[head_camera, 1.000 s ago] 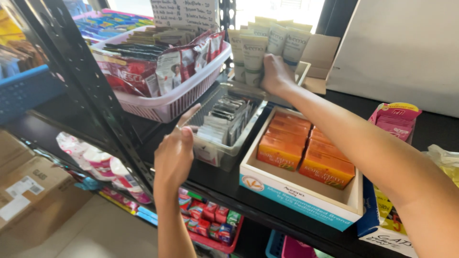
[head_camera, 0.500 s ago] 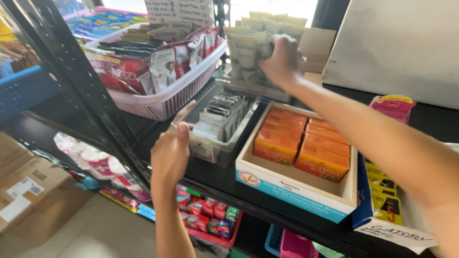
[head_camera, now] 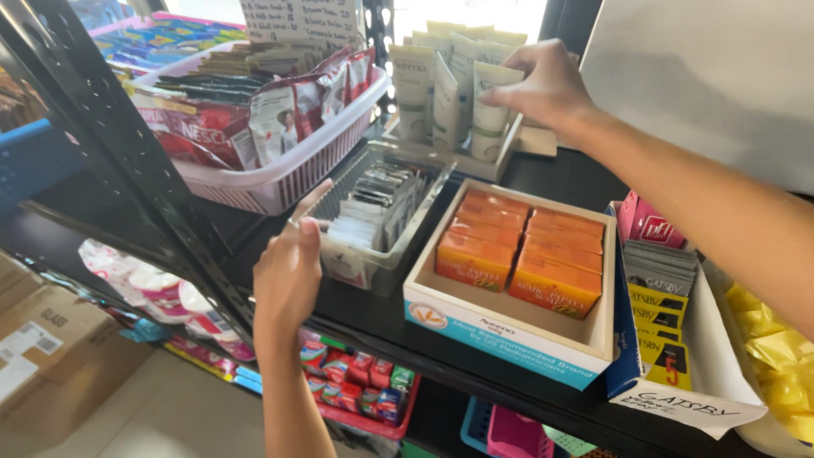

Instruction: The person unpacks various skincare products from a cardboard box and arranges them on a metal shelf. They handle orange boxes, small white tubes, and larger bottles, placing them into designated trays and baskets on the shelf.

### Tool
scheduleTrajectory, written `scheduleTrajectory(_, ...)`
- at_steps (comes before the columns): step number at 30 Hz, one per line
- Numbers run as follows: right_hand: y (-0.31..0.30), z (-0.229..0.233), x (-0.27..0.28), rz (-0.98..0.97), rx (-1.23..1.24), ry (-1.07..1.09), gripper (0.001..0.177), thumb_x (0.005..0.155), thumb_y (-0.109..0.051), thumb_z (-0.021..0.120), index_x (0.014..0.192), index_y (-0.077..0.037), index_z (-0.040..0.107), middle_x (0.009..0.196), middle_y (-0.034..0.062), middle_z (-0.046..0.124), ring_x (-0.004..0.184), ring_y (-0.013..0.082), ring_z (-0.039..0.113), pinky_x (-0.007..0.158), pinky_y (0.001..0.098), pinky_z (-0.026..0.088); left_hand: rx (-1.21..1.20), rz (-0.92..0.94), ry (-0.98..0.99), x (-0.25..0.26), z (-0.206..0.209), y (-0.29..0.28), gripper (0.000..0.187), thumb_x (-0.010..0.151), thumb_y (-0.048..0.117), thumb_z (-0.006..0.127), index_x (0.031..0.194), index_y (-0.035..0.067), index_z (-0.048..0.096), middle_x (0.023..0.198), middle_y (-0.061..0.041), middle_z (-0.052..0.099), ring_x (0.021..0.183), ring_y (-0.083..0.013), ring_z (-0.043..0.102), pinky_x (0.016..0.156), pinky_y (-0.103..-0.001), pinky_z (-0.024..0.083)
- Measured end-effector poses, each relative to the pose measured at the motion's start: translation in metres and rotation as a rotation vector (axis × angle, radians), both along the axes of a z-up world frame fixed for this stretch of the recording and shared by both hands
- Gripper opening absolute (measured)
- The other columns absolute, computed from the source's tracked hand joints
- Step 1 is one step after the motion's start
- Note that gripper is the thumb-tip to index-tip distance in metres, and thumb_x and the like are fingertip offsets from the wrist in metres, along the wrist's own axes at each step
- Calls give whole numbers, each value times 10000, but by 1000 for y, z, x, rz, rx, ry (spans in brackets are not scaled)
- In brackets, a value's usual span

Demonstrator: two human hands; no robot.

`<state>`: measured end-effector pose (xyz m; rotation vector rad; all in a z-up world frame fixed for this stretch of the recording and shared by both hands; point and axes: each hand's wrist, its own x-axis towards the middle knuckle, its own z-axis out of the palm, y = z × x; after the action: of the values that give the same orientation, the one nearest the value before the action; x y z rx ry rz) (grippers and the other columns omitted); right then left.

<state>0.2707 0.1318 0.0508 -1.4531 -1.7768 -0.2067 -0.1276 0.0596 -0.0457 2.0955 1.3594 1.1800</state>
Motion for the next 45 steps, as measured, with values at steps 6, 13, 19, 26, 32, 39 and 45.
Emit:
scheduleTrajectory(6, -26, 35, -46, 2, 295, -363, 425, 1030, -439, 806, 1039, -15, 776, 967, 152, 736, 938, 316, 705, 881, 462, 518, 7, -1, -24, 0, 3, 0, 845, 913, 772, 70, 1508, 364, 510, 1144, -142, 758, 1053, -449, 673, 922, -547, 470)
scheduleTrajectory(13, 17, 26, -80, -129, 280, -919, 339, 799, -413, 820, 822, -80, 765, 874, 112, 733, 1093, 318, 664, 1019, 533, 312, -3, -6, -22, 2, 5, -1, 867, 901, 786, 64, 1500, 349, 512, 1114, -133, 773, 1044, -420, 701, 885, -525, 492)
scheduleTrajectory(19, 35, 29, -81, -54, 146, -636, 287, 867, -360, 836, 784, -93, 771, 737, 146, 715, 922, 359, 671, 988, 571, 312, -14, -7, -18, 2, 2, 1, 861, 906, 777, 63, 1498, 349, 519, 1125, -132, 768, 1061, -428, 685, 904, -531, 485)
scheduleTrajectory(26, 69, 27, -40, -64, -17, -374, 187, 757, -35, 699, 907, -95, 793, 886, 127, 763, 824, 264, 737, 742, 409, 557, 30, -4, -5, 1, -1, -1, 788, 964, 717, 91, 1500, 323, 513, 1092, -135, 773, 1052, -436, 681, 924, -538, 473)
scheduleTrajectory(32, 73, 34, -30, -8, -119, -236, 173, 802, -81, 728, 962, -112, 786, 914, 91, 763, 849, 232, 732, 723, 392, 556, 46, -11, -30, 0, -3, 2, 815, 959, 741, 85, 1482, 314, 542, 1102, -130, 776, 1062, -442, 673, 924, -532, 474)
scheduleTrajectory(39, 40, 37, -59, -80, -122, -270, 190, 789, -166, 745, 955, -77, 771, 875, 137, 762, 795, 257, 741, 722, 409, 564, 28, -11, -23, 2, 1, 0, 866, 925, 777, 61, 1502, 331, 528, 1124, -138, 766, 1084, -430, 676, 928, -522, 476)
scheduleTrajectory(45, 59, 36, -97, -7, 223, -488, 434, 908, -428, 865, 938, -6, 767, 765, 183, 705, 718, 362, 698, 670, 488, 516, 29, -6, -21, 3, 2, 1, 870, 916, 780, 54, 1496, 336, 527, 1127, -129, 769, 1085, -428, 677, 917, -524, 479)
